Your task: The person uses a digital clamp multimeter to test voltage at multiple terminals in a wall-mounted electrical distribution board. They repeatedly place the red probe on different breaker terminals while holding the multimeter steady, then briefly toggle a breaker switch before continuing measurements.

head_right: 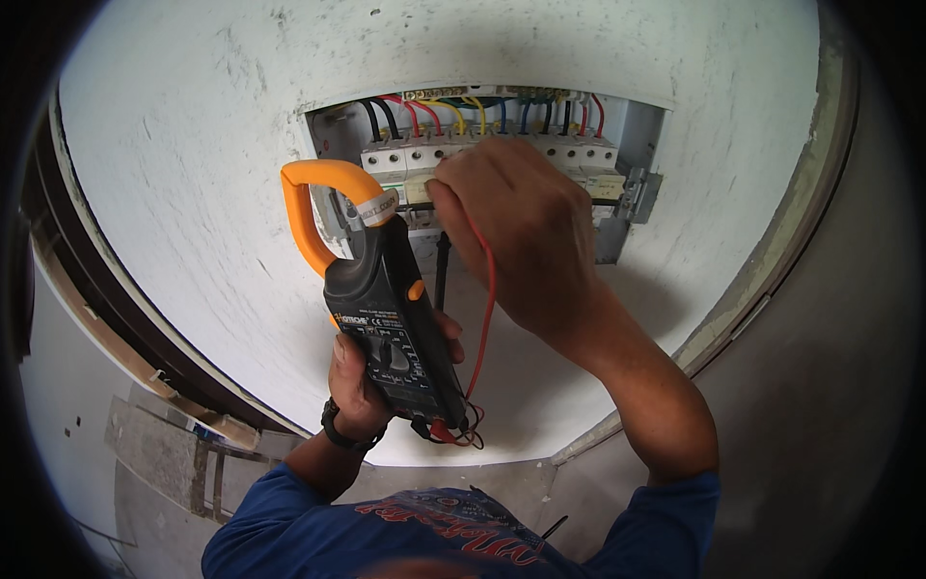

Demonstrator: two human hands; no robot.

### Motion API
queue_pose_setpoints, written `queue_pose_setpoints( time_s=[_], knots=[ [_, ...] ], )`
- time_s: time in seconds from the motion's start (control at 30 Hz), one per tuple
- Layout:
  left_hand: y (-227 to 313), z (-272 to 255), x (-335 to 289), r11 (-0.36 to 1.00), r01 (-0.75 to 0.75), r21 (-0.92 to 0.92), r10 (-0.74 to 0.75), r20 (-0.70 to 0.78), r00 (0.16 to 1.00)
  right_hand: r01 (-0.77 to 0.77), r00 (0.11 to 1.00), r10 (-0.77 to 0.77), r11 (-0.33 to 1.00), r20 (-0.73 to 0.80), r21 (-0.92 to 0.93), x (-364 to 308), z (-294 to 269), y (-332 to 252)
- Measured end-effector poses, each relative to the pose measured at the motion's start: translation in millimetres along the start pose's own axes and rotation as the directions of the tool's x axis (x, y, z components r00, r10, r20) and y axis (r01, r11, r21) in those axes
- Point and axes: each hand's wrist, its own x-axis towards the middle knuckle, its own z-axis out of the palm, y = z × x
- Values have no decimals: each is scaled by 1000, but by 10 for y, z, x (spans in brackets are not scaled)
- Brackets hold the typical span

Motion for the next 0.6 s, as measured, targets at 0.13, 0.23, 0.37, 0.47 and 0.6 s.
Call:
queue_pose_setpoints(
  time_s=[0.13,0.23,0.37,0.47,0.6],
  knots=[
    [5,5,-4,1000,14,-20,-14,2,1000,-4,1000,4,1000,14,2,-7,-11,17],
    [17,2,-14,999,27,-28,-27,5,1000,1,1000,-1,1000,8,6,-7,-5,21],
    [23,1,-11,999,30,-22,-30,8,1000,4,1000,-4,1000,0,20,0,-3,23],
    [18,-11,15,1000,15,-7,-15,42,999,1,1000,-1,1000,7,17,-4,-12,23],
    [66,-38,-44,998,64,-16,-63,48,997,-6,1000,6,1000,-6,17,-36,-24,26]
  ],
)
